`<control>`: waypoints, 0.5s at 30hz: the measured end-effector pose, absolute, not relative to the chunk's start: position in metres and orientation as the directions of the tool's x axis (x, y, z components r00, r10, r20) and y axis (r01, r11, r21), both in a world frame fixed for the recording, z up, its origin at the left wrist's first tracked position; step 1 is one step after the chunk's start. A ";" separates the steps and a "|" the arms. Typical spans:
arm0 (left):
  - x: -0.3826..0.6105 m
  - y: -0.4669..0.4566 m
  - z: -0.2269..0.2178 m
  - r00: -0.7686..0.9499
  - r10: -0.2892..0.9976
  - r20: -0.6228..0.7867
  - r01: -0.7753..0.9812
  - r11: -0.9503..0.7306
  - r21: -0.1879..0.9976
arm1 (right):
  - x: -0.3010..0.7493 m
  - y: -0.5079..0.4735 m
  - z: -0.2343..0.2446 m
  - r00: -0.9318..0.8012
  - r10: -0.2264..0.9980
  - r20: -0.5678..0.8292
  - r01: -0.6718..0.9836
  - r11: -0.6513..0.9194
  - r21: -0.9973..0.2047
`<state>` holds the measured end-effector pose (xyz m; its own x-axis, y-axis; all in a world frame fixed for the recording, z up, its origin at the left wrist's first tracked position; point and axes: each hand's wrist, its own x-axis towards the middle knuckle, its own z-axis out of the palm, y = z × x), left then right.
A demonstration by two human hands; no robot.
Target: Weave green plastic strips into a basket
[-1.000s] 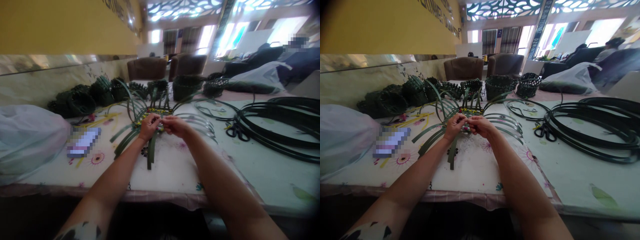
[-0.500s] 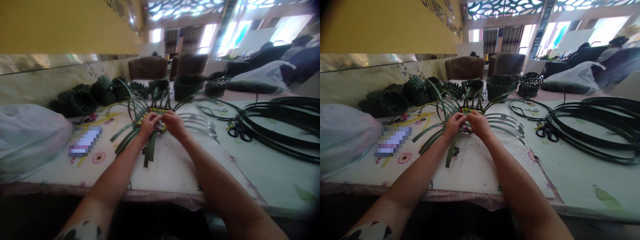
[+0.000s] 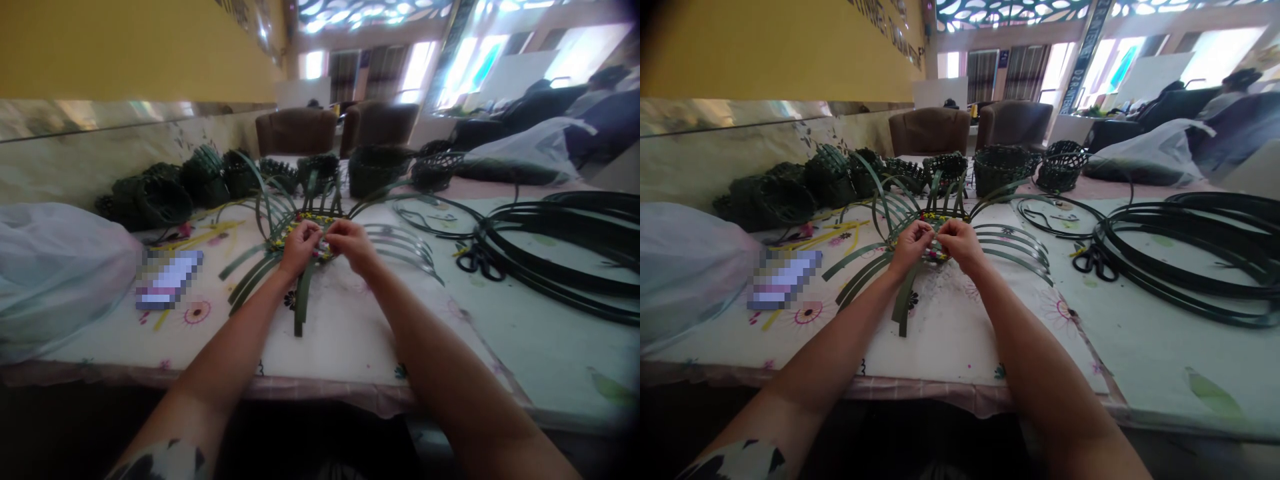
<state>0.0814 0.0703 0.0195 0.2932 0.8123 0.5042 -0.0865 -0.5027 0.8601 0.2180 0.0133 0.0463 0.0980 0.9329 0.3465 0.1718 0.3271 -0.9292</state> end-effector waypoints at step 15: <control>0.074 0.067 0.027 0.435 0.759 0.484 -0.007 -0.535 0.845 | 0.226 0.013 0.051 0.067 0.976 0.206 0.083 0.200 -0.976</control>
